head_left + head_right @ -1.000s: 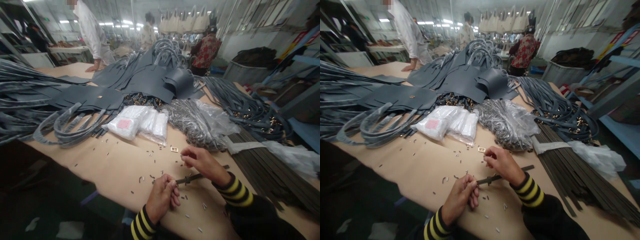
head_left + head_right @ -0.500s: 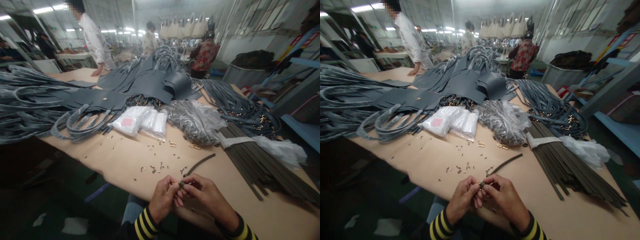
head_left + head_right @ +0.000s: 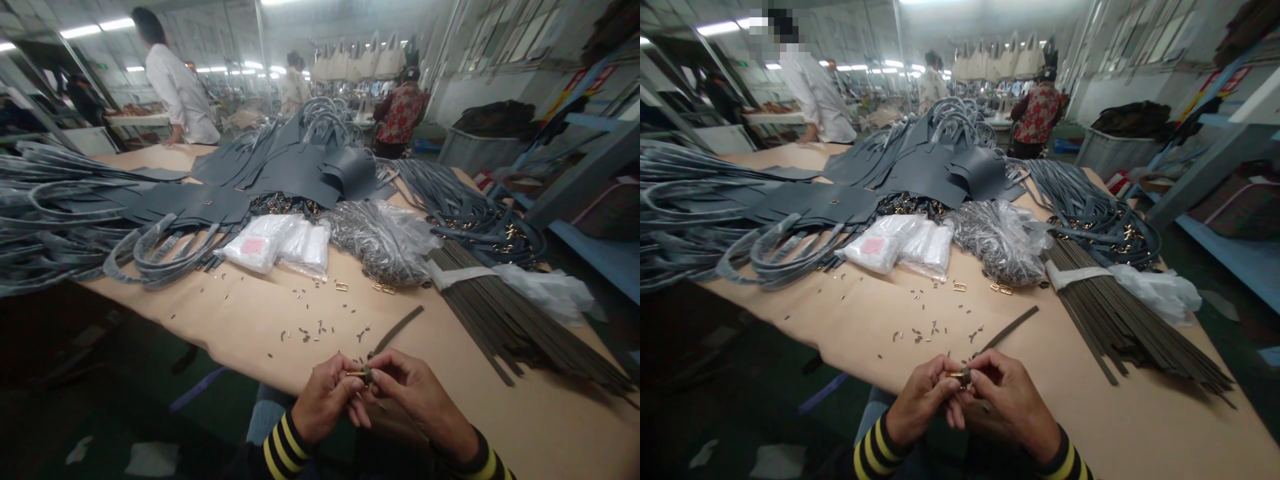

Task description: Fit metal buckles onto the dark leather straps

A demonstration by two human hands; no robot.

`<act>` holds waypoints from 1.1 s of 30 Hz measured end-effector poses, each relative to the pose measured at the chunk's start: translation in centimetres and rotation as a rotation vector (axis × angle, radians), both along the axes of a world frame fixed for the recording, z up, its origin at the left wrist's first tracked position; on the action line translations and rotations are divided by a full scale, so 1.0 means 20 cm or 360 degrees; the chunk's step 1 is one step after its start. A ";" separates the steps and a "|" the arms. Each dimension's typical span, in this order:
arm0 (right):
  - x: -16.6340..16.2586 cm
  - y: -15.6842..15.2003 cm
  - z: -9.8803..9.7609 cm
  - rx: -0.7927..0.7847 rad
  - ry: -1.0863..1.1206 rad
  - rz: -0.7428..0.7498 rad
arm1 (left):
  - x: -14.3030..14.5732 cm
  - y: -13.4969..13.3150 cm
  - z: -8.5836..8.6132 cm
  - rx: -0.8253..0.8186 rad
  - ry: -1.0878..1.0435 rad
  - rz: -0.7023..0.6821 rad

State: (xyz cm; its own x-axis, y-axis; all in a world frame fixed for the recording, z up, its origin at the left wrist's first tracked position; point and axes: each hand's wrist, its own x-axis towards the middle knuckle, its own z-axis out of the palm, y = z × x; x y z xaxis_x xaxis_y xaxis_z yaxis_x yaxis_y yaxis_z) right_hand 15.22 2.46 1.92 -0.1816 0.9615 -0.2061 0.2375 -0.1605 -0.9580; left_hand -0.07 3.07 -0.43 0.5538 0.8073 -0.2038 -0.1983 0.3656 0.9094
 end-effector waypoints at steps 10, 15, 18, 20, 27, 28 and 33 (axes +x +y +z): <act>0.00 0.00 0.02 0.0292 -0.0553 0.0222 | -0.01 -0.01 -0.01 0.0355 0.0400 -0.0066; -0.04 0.00 0.02 0.0265 -0.0643 0.0145 | -0.01 -0.02 -0.03 0.0499 0.0468 0.0034; -0.03 0.00 0.02 0.0200 -0.0603 0.0156 | -0.02 -0.02 -0.04 0.0275 0.0288 0.0067; 0.02 0.02 0.03 0.0258 -0.0563 0.0206 | -0.02 -0.02 -0.04 0.0079 0.0132 0.0114; 0.22 0.11 0.07 0.0750 -0.0946 0.0442 | -0.04 -0.01 -0.04 -0.0129 -0.0299 0.0039; 0.21 0.12 0.07 0.0708 -0.0983 0.0576 | -0.04 -0.01 -0.04 -0.0142 -0.0328 0.0019; 0.14 0.14 0.09 0.0355 -0.0916 0.1029 | -0.05 -0.02 -0.03 -0.0159 -0.0332 0.0042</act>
